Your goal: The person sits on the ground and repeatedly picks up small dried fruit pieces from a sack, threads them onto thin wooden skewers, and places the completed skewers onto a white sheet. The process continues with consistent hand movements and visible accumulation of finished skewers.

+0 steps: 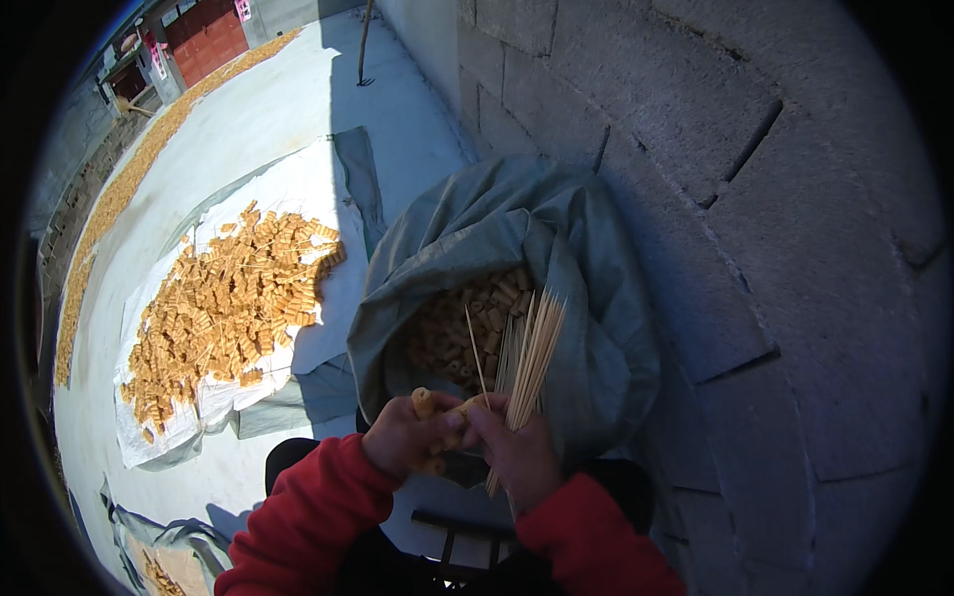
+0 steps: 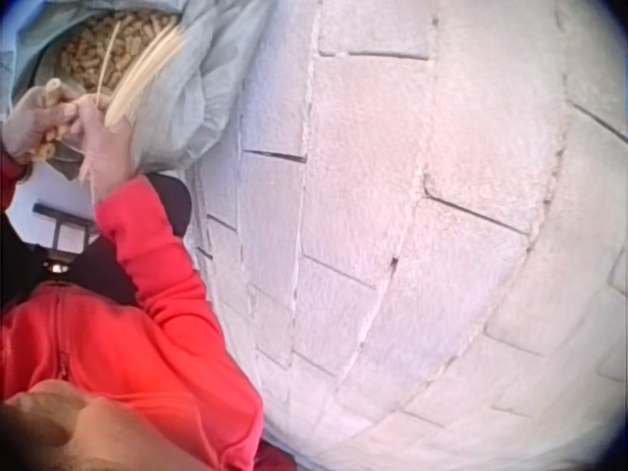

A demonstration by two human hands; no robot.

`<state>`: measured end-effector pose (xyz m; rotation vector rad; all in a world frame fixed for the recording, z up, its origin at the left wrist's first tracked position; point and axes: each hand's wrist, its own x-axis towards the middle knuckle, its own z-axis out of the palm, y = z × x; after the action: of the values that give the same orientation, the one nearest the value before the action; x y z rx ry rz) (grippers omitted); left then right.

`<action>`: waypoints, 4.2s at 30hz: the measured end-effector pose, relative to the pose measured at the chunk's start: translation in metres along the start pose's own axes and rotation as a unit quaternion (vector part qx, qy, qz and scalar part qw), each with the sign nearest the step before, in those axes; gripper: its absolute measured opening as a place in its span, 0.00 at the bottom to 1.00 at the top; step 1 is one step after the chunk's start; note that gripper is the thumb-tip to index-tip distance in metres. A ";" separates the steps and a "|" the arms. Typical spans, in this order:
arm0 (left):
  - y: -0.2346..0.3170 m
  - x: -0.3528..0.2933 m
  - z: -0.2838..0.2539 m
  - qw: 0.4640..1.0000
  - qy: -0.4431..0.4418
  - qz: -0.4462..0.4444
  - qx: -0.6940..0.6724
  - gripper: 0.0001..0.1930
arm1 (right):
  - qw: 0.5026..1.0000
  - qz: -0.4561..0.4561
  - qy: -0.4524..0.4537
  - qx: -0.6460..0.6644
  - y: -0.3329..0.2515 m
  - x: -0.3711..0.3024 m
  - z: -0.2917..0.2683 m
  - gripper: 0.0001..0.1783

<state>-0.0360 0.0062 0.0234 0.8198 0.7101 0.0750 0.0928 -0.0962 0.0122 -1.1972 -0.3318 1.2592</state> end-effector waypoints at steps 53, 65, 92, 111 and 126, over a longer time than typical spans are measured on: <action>-0.010 0.007 -0.019 0.967 0.097 0.177 -0.157 0.11 | 0.973 0.004 -0.036 -0.230 0.002 -0.048 -0.009 0.12; -0.007 0.010 -0.024 0.955 0.098 0.176 -0.218 0.20 | 0.964 -0.038 -0.117 -0.234 0.005 -0.049 -0.012 0.11; -0.008 0.009 -0.020 0.959 0.143 0.194 0.152 0.10 | 0.982 -0.033 -0.018 -0.186 0.000 -0.048 -0.012 0.06; -0.021 0.020 -0.060 0.722 -0.068 0.404 0.557 0.21 | 0.935 -0.147 -0.101 -0.306 0.033 -0.042 -0.031 0.08; -0.013 0.014 -0.035 0.958 -0.037 0.147 -0.245 0.16 | 0.982 0.031 -0.017 -0.185 0.009 -0.053 -0.014 0.10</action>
<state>-0.0492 0.0237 -0.0094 0.4417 0.4643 0.4684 0.0804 -0.1495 0.0201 -1.5109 -0.5762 1.3080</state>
